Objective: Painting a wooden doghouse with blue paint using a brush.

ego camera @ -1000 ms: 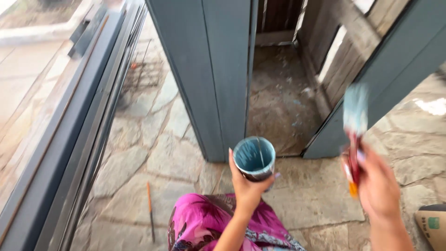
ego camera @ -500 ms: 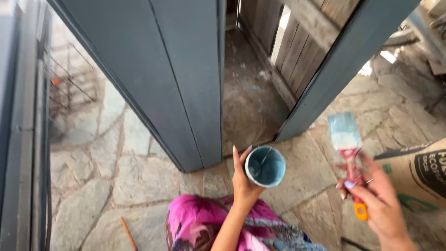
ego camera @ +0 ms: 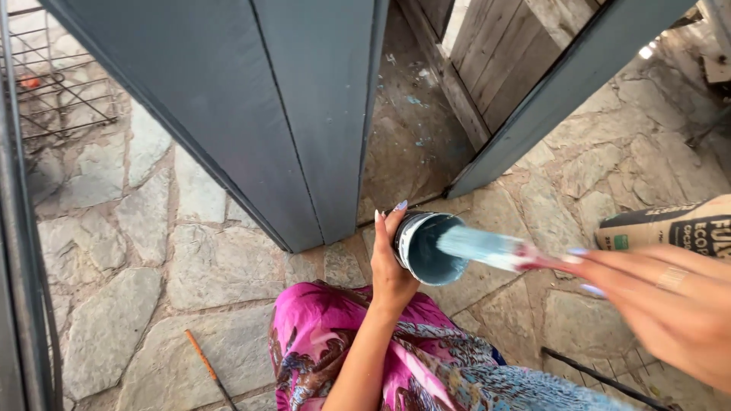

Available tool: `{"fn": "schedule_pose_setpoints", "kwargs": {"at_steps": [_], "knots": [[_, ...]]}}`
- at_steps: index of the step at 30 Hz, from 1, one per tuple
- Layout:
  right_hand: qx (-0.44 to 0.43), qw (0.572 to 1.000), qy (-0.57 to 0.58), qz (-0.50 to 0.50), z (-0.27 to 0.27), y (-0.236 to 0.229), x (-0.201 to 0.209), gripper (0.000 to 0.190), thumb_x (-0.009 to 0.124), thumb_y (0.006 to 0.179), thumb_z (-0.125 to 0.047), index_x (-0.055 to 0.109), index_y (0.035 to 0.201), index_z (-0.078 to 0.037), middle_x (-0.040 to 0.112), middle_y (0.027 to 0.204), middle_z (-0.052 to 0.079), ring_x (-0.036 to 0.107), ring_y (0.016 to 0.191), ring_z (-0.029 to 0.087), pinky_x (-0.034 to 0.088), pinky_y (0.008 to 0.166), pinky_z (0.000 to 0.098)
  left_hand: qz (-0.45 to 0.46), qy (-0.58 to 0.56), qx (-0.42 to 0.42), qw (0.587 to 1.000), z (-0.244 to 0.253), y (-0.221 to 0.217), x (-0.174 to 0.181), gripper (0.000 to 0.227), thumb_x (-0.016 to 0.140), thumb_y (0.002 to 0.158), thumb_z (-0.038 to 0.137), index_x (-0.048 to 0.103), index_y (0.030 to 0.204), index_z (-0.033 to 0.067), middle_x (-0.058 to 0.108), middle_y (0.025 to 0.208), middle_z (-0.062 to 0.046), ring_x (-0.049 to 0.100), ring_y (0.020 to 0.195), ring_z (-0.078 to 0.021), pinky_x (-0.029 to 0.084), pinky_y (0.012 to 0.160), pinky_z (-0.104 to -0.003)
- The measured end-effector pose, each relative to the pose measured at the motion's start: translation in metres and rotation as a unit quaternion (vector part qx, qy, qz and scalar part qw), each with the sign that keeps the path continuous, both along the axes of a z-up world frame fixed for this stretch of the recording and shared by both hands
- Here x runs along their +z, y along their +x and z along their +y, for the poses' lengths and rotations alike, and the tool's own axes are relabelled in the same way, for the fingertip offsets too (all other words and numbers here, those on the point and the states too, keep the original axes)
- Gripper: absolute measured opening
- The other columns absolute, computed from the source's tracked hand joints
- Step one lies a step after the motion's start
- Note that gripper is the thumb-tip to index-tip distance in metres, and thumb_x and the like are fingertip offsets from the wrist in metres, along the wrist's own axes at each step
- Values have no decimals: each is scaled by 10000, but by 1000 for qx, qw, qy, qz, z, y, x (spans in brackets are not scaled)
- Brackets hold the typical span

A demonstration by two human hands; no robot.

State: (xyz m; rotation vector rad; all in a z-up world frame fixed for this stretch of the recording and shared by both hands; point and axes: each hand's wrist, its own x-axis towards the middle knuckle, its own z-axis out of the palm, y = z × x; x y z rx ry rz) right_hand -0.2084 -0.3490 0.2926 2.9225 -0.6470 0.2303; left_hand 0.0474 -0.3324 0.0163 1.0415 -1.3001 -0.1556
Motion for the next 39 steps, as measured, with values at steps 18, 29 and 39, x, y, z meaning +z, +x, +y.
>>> {"fn": "schedule_pose_setpoints", "kwargs": {"at_steps": [18, 29, 39], "knots": [[73, 971, -50, 220, -51, 115, -104, 308, 809, 665, -210, 712, 934, -95, 690, 860, 53, 689, 733, 232, 588, 534, 319, -29, -44, 78, 996, -22, -13, -11, 1013, 820, 803, 8, 164, 1551, -182, 630, 1376, -254, 626, 1235, -441, 443, 1117, -553], [-180, 889, 419, 33, -112, 10, -88, 338, 693, 871, -334, 861, 1156, -266, 833, 627, -46, 506, 429, 76, 346, 450, 251, 30, 69, 74, 994, -13, -14, -6, 1169, 862, 852, 118, -4, 1629, 7, 510, 1547, -205, 566, 1389, -409, 490, 1114, -537], [-270, 594, 516, -555, -82, -79, -147, 333, 570, 990, -80, 638, 1304, 6, 704, 872, 246, 536, 533, 224, 311, 393, 246, 187, 228, 72, 953, -25, -29, -16, 1520, 1045, 492, 188, 51, 1641, 137, 594, 1487, -72, 588, 1366, -280, 463, 1106, -431]]}}
